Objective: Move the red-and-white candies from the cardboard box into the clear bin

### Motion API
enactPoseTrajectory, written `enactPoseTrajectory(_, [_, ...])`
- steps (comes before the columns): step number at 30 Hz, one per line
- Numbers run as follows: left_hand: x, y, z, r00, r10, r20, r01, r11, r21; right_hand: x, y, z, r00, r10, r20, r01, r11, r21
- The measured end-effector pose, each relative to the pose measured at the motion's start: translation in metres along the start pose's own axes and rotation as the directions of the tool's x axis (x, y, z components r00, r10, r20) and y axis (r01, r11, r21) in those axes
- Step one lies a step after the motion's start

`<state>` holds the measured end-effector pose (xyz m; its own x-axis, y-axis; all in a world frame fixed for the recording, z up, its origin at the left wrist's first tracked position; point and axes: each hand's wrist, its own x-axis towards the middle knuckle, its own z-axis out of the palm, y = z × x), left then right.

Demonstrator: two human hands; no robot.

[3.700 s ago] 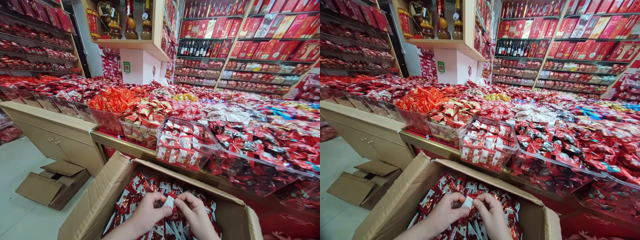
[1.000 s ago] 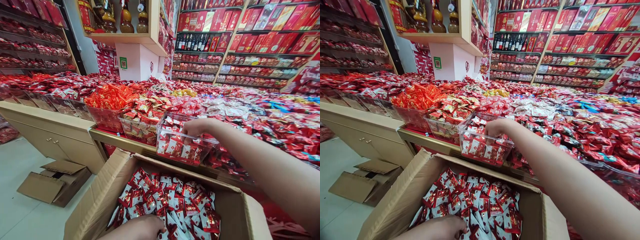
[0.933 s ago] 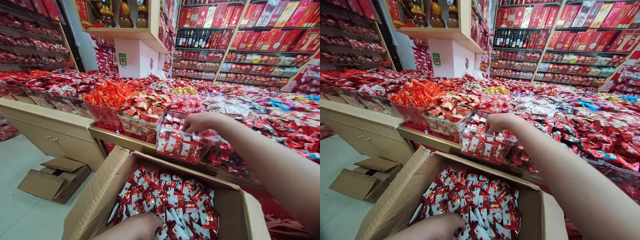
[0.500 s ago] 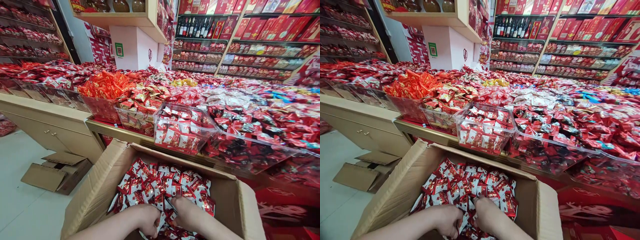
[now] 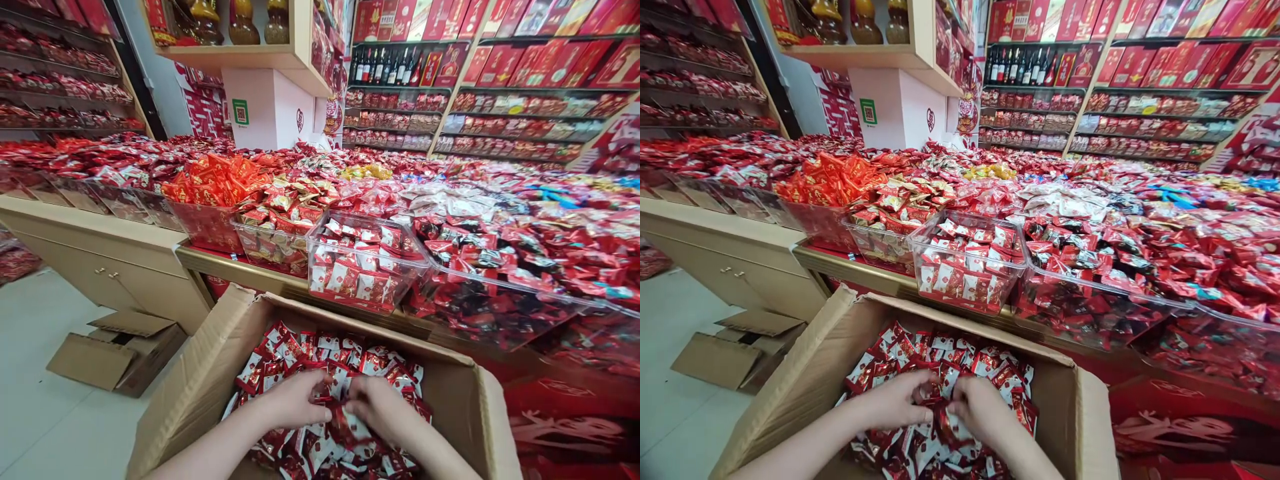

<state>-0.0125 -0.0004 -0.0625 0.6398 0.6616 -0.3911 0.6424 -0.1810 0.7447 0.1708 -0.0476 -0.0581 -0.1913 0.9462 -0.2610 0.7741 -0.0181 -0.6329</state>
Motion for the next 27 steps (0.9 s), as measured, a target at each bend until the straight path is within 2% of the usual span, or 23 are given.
enactPoseTrajectory(2, [-0.001, 0.007, -0.003, 0.998, 0.051, 0.039, -0.039, 0.962, -0.271, 0.002, -0.001, -0.011, 0.994, -0.039, -0.097, 0.060, 0.972, 0.229])
enactPoseTrajectory(4, [-0.001, 0.013, -0.004, 0.994, 0.090, 0.062, -0.048, 0.869, -0.493, 0.002, -0.004, -0.017, 0.989, -0.023, -0.147, 0.087, 0.892, 0.443])
enactPoseTrajectory(6, [-0.001, 0.017, -0.003, 0.995, 0.099, 0.004, -0.077, 0.802, -0.592, 0.002, -0.008, -0.019, 0.991, 0.027, -0.133, 0.061, 0.787, 0.614])
enactPoseTrajectory(9, [0.001, 0.019, 0.000, 0.990, 0.094, -0.102, -0.138, 0.755, -0.641, 0.002, -0.012, -0.016, 0.995, 0.068, -0.076, 0.016, 0.629, 0.778])
enactPoseTrajectory(12, [0.003, 0.018, 0.001, 0.985, 0.076, -0.156, -0.165, 0.695, -0.700, 0.003, -0.013, -0.011, 0.997, 0.044, -0.066, 0.031, 0.554, 0.832])
enactPoseTrajectory(17, [0.001, 0.022, 0.003, 0.981, 0.020, -0.191, -0.162, 0.620, -0.768, 0.007, -0.007, -0.003, 0.997, 0.027, -0.067, 0.042, 0.547, 0.836])
enactPoseTrajectory(23, [0.001, 0.022, 0.008, 0.985, -0.071, -0.156, -0.075, 0.641, -0.764, 0.006, -0.004, 0.000, 0.982, 0.159, -0.099, -0.001, 0.535, 0.845])
enactPoseTrajectory(25, [0.002, 0.020, 0.009, 0.982, -0.050, -0.183, -0.108, 0.648, -0.754, 0.006, -0.006, 0.000, 0.975, 0.209, -0.072, -0.050, 0.524, 0.850])
enactPoseTrajectory(27, [0.004, 0.018, 0.010, 0.972, 0.020, -0.235, -0.189, 0.658, -0.729, 0.005, -0.007, -0.002, 0.977, 0.201, -0.073, -0.044, 0.524, 0.851])
